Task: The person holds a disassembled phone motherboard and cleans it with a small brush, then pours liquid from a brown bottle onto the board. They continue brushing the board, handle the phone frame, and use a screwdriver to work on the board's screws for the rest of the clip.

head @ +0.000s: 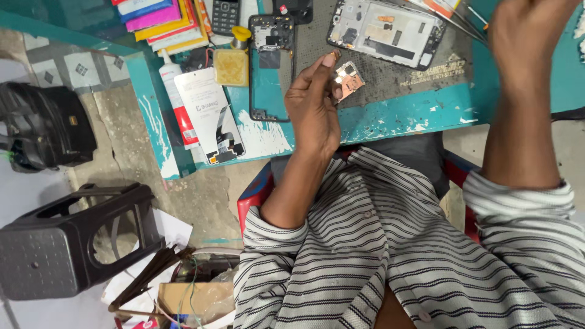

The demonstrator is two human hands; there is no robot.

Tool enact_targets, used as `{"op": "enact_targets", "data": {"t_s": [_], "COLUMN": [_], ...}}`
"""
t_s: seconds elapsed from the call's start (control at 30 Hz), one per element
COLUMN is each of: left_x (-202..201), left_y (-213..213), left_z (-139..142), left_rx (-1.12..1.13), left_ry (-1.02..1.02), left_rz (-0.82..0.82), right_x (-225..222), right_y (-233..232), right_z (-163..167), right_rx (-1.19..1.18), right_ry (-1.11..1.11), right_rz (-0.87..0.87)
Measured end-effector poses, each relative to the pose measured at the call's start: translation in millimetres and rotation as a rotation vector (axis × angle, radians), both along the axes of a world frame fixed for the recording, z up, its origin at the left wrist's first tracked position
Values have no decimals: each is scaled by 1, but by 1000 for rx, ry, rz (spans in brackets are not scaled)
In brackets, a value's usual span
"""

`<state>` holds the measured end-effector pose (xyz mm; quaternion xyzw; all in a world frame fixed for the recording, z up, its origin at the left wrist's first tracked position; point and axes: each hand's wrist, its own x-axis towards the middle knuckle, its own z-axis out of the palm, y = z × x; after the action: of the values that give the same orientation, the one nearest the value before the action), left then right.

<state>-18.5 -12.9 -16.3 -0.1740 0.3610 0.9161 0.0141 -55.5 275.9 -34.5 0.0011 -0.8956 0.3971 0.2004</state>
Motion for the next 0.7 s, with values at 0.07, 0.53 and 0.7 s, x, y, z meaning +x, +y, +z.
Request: {"op": "enact_targets", "data": {"t_s": [0.07, 0.53, 0.7], "left_x": [-2, 0, 3], "left_y": [1, 8, 15], "left_z": [0, 2, 2], "left_rx": [-26, -25, 11], "left_ry": [40, 120, 143], "left_rz": [43, 133, 128], "right_x": [25, 86, 88], "right_y": [-35, -154, -152], "right_z": [5, 61, 57], "right_rx": [-345, -347, -390], "right_ry": [100, -135, -142], "right_rz": [175, 308, 308]}}
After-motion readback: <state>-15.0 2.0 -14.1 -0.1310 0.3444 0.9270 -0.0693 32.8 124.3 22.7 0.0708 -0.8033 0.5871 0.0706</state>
